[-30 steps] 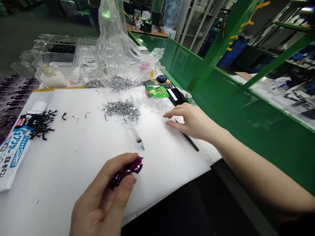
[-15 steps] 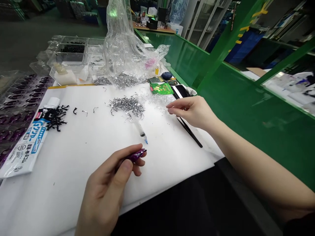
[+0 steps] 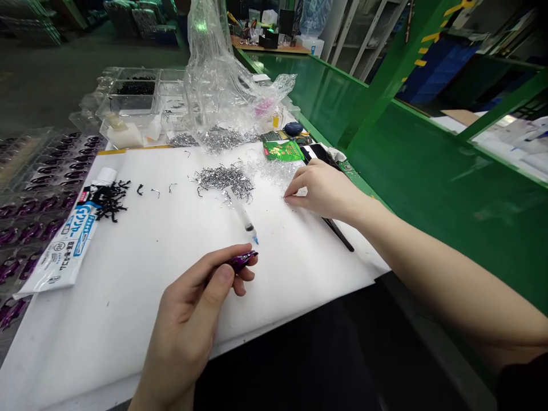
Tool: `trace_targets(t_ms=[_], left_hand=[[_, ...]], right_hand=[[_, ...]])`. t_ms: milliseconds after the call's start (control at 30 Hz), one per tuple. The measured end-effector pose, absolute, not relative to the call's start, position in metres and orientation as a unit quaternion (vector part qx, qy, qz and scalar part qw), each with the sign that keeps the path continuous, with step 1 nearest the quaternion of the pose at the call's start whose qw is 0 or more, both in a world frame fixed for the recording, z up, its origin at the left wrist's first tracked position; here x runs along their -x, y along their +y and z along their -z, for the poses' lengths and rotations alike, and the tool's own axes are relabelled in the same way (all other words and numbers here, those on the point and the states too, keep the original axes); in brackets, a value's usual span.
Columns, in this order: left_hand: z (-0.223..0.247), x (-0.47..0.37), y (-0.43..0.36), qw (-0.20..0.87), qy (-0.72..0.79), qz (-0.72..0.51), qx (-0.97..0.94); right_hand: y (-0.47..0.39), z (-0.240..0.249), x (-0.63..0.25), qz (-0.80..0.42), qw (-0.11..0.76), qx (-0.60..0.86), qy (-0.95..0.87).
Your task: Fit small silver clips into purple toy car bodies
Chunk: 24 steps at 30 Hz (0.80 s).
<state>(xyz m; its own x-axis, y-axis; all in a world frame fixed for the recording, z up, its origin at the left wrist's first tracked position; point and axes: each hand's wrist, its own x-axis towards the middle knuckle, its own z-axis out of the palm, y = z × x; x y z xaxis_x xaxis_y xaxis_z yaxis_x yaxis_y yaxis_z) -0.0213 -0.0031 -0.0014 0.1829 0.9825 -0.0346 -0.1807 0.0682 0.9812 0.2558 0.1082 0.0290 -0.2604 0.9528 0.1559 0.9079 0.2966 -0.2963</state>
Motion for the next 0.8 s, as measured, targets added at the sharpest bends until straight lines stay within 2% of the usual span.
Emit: trace_targets(t_ms=[133,333,533,600,800], left_hand=[[0.002,0.023,-0.004,0.601,0.41,-0.484,-0.486],[0.002,0.024,-0.002,0.625,0.38,-0.484,-0.48],[0.0,0.024,-0.003,0.629,0.372,-0.484,-0.482],[0.0,0.024,-0.003,0.628,0.373,-0.48,-0.486],[-0.003,0.024,-0.004,0.626,0.376,-0.479,-0.487]], right_hand=[[0.109,-0.035,-0.249,-0.088,0.174,0.592,-0.782],[0.093,-0.049,-0.244,-0.145,0.304,0.596,-0.729],[0.062,-0.046,-0.233,-0.41,0.422,0.527,-0.613],[0.05,-0.044,-0.225,-0.46,0.459,0.485,-0.585],[0.02,-0.042,-0.204,-0.461,0.479,0.45,-0.596]])
